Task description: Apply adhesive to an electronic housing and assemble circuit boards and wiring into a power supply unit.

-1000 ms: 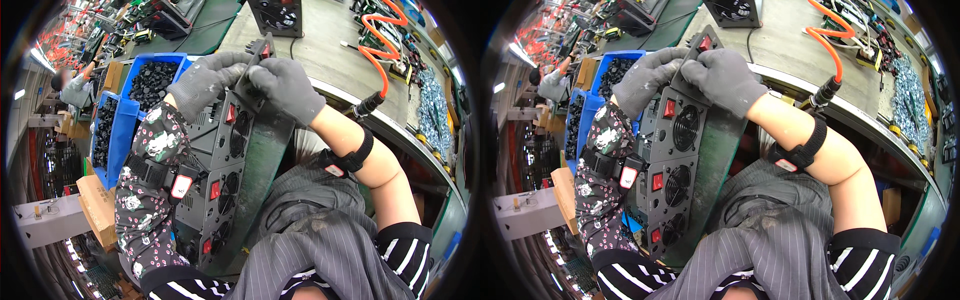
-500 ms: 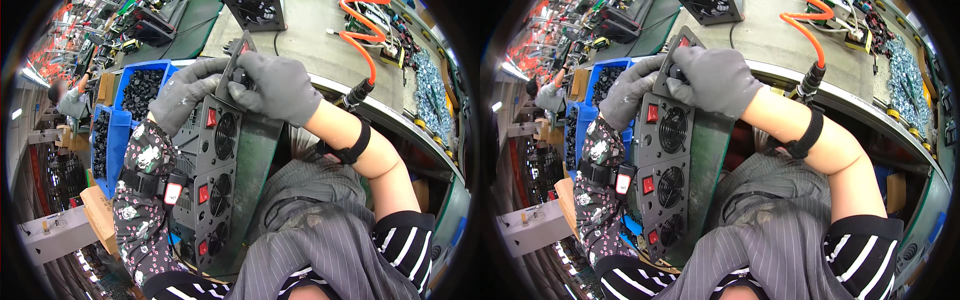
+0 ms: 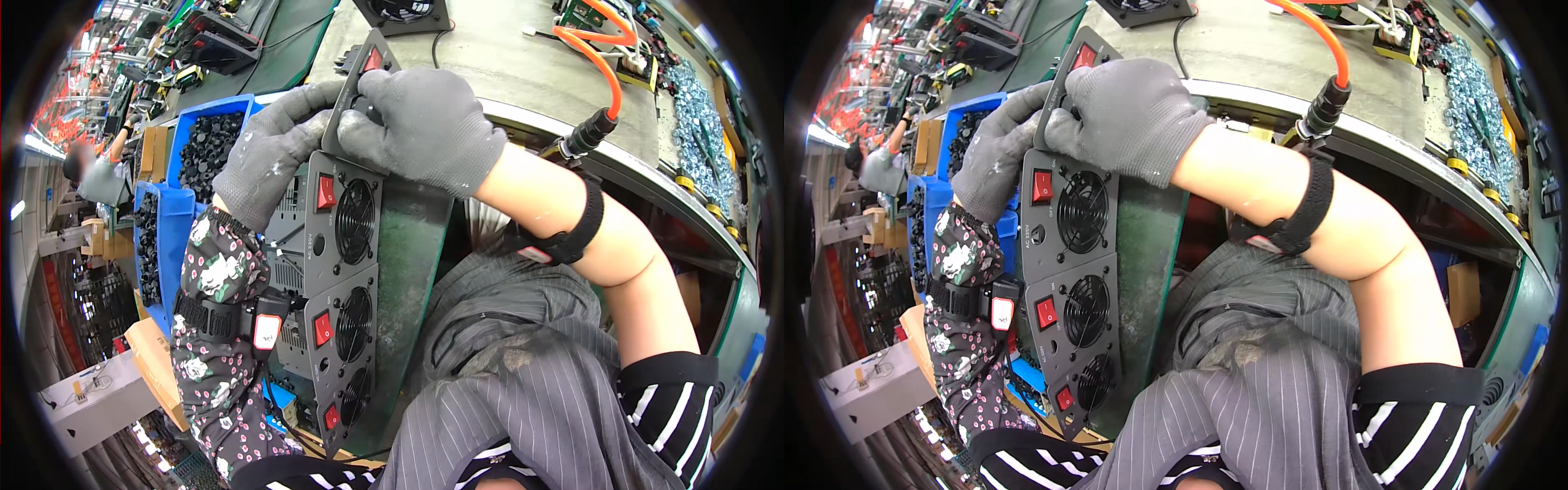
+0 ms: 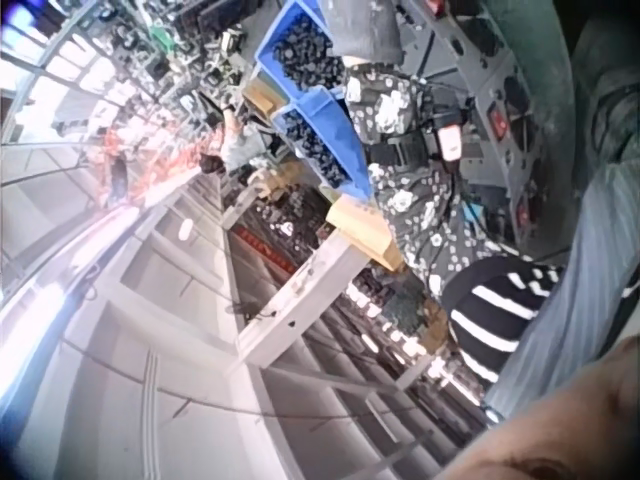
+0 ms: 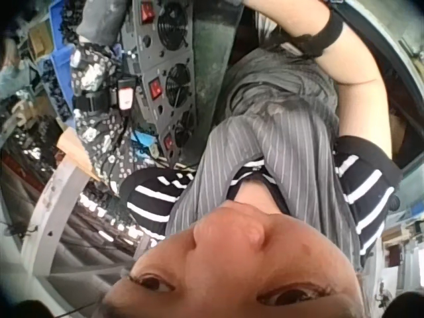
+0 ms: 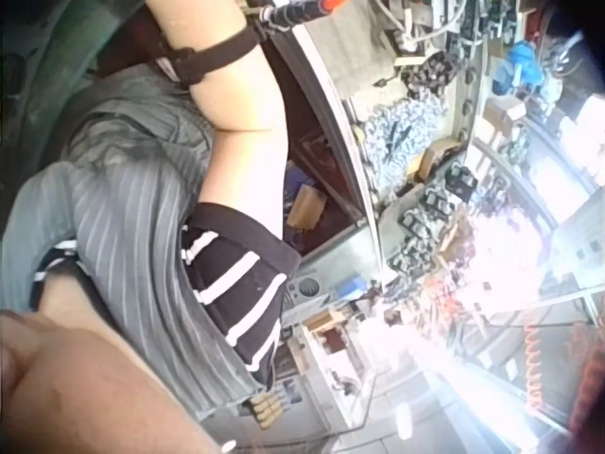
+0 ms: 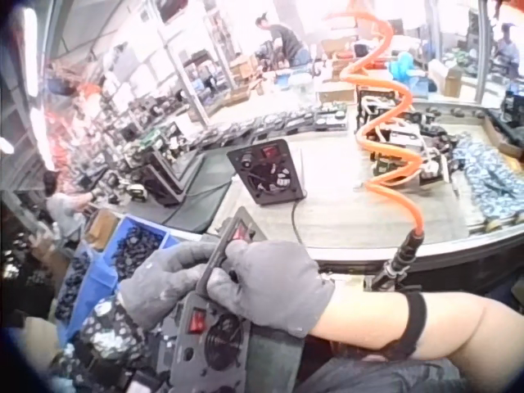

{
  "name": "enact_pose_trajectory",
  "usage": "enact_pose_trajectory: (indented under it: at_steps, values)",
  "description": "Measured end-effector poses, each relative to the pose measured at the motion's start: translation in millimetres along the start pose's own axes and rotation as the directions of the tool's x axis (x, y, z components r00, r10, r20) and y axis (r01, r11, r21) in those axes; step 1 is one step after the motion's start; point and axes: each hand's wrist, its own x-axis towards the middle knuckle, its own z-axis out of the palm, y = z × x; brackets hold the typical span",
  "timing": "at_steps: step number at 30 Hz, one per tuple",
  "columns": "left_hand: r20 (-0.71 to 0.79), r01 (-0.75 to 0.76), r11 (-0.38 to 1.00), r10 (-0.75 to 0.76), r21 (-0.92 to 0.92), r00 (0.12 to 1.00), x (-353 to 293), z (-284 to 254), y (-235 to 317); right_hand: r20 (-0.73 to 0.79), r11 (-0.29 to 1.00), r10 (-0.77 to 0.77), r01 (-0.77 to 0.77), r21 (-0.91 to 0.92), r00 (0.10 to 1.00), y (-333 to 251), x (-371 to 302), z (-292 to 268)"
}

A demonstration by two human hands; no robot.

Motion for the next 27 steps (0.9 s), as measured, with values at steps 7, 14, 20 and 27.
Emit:
enact_pose_trajectory:
  at_steps: [7, 14, 20, 27]
  values:
    - [-0.038, 0.008, 0.999, -0.006, 0.054, 0.999, -8, 0, 1, 0.005, 0.994, 0.075, -0.075, 0.081, 0.997, -5, -1, 9]
    - [-0.06, 0.027, 0.997, -0.022, 0.077, 0.998, -4, -5, -6, 0.039, 0.966, 0.183, -0.187, 0.181, 0.982, -6, 1, 10]
    - [-0.039, 0.035, 0.999, -0.034, 0.014, 0.999, -1, -4, -3, 0.06, 0.947, 0.2, -0.209, 0.245, 0.978, 0, 2, 12]
    - [-0.059, 0.061, 0.975, -0.05, 0.215, 0.997, -34, 0, 41, 0.303, 0.919, 0.157, -0.252, 0.304, 0.94, 15, -23, 3]
